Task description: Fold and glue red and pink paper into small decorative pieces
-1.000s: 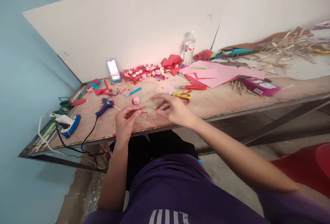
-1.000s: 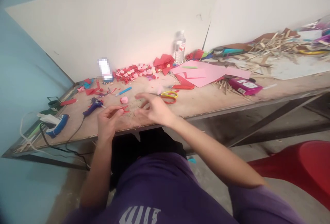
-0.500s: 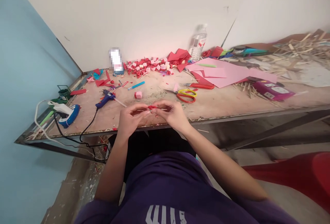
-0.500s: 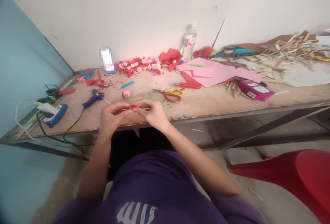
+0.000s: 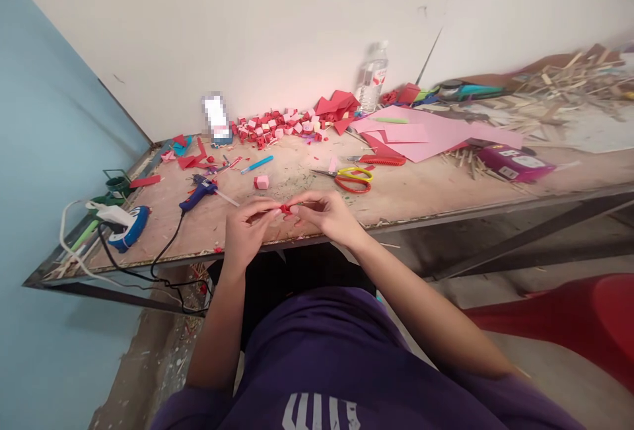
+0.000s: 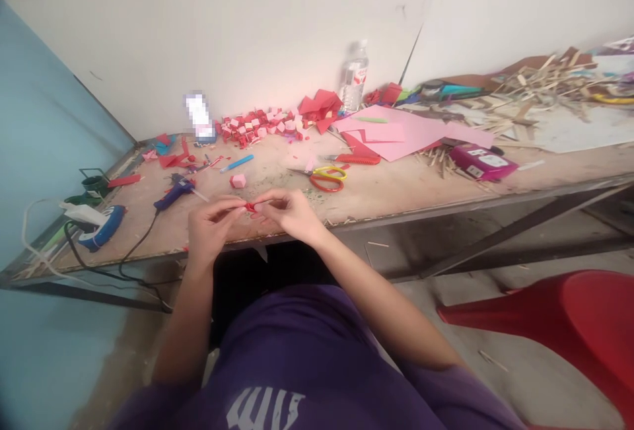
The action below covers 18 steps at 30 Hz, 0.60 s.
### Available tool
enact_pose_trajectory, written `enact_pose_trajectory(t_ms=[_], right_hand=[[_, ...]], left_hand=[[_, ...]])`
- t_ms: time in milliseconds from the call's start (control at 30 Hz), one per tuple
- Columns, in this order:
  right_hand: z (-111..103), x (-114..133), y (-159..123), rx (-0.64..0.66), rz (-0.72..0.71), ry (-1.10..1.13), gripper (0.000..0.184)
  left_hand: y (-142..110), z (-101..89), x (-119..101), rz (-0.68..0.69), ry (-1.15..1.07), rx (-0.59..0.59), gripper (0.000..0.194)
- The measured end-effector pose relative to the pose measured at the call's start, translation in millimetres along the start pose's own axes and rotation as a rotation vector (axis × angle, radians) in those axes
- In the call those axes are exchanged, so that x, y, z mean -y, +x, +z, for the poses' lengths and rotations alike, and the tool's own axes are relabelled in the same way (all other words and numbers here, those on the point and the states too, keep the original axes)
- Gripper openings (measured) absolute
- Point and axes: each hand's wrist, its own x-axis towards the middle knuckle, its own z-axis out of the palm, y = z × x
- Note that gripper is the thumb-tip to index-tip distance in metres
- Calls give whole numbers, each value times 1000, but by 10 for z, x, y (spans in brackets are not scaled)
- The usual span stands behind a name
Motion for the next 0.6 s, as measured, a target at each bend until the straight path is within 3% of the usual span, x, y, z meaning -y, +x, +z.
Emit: enact_pose_trajectory(t_ms=[400, 600], right_hand=[[-14, 3, 14, 51, 51, 99, 28], [7, 10, -13, 32, 15, -1, 20]], left_hand=[[-6, -7, -5, 54, 35, 45, 11], [10, -21, 13, 28, -15, 83, 9]])
